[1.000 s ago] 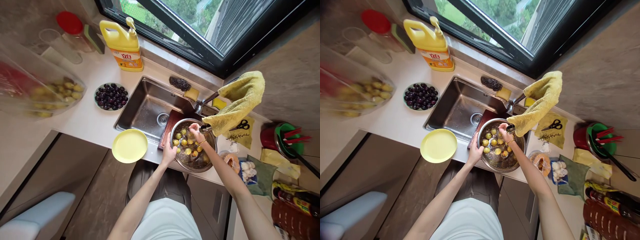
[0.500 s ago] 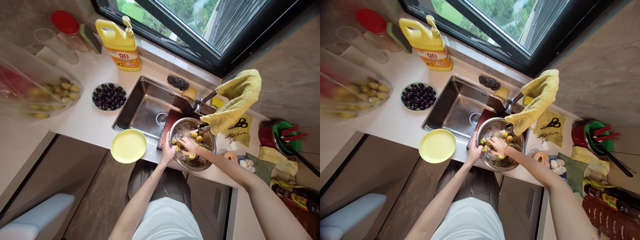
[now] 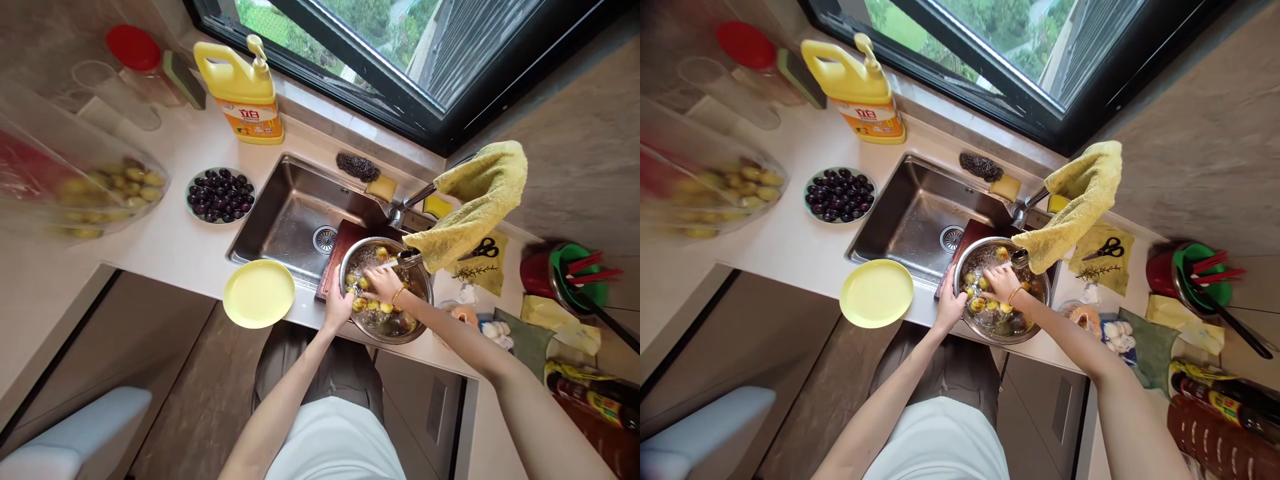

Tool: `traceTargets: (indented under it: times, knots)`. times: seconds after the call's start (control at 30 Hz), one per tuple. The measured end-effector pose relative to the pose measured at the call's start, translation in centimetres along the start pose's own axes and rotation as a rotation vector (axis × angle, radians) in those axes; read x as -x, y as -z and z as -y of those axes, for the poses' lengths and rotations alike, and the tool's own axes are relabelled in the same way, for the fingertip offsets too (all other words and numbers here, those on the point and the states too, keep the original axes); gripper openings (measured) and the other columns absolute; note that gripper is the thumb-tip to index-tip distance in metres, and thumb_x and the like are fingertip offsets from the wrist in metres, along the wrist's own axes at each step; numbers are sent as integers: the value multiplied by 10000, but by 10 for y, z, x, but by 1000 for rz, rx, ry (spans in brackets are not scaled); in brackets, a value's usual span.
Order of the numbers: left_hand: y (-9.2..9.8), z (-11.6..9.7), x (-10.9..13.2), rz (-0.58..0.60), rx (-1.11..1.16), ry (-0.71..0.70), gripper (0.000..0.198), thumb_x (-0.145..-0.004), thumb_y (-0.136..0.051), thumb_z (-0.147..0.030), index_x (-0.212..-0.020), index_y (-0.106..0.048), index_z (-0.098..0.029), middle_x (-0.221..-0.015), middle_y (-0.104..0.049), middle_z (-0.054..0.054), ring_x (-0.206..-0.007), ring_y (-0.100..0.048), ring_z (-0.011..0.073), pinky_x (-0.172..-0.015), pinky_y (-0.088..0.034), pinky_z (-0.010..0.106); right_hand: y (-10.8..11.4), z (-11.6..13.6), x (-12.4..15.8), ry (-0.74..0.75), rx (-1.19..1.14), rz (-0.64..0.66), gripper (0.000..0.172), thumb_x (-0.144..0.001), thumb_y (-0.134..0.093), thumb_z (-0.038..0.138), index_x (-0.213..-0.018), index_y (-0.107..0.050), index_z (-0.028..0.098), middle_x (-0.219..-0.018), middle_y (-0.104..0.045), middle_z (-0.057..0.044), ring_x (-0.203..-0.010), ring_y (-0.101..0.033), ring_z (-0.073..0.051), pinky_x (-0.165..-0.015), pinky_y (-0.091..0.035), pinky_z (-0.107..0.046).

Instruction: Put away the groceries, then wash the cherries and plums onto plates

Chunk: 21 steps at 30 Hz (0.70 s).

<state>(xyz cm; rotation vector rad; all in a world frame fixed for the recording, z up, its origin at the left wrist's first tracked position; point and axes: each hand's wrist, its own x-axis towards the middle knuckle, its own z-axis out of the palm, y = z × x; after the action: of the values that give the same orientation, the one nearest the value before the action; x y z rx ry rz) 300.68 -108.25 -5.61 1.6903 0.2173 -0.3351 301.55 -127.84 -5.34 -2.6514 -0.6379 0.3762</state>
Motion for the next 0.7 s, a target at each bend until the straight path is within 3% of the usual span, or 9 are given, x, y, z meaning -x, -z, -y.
traceTargets:
  times: [0.1, 0.2, 0.33, 0.47, 0.53, 0.7]
  knots:
    - [-2, 1, 0, -46, 10, 50, 806, -657, -526, -43, -1434, -350, -167, -1509, -369, 96, -1405, -318, 244, -1192, -216, 367, -7, -24, -23, 70, 41, -18, 582, -840, -514, 589, -1195, -603, 136, -1181, -594, -171, -1124, -488, -322, -1014, -328, -533]
    - [-2, 3, -1, -74, 49, 69, 798, -653, -535, -41, -1420, -366, -185, -1497, -386, 94, -1402, -320, 246, -1185, -225, 392, -6, -48, -30, -13, 20, -71, 516, -918, -436, 491, -1319, -534, 182, -1292, -529, -137, -1203, -433, -293, -1050, -306, -509]
    - [8, -2, -1, -79, 157, 99, 769, -638, -498, -27, -1382, -407, -199, -1404, -496, 80, -1309, -454, 222, -1122, -348, 363, -14, -61, -37, 6, -134, 30, 516, -942, -374, 455, -1372, -497, 197, -1220, -576, -118, -1153, -487, -272, -1032, -355, -461]
    - [26, -20, 0, -110, 221, 183, 750, -605, -479, -32, -1339, -442, -181, -1307, -568, 86, -1201, -550, 213, -1053, -428, 347, -31, -49, -46, 37, -238, 135, 549, -938, -401, 432, -1454, -379, 246, -1181, -623, -99, -1077, -555, -269, -987, -416, -453]
    - [36, -31, 1, -120, 251, 214, 755, -587, -471, -31, -1327, -457, -178, -1286, -583, 91, -1180, -565, 219, -1024, -454, 345, -38, -39, -53, 62, -266, 171, 574, -944, -390, 437, -1477, -335, 233, -1262, -593, -104, -1131, -546, -276, -1002, -413, -457]
    - [65, -51, -3, -192, 234, 227, 774, -558, -471, -28, -1316, -487, -183, -1249, -606, 83, -1151, -581, 227, -993, -478, 340, -49, -7, -83, 137, -348, 102, 601, -965, -342, 465, -1508, -241, 226, -1461, -414, -124, -1299, -433, -290, -1062, -356, -480]
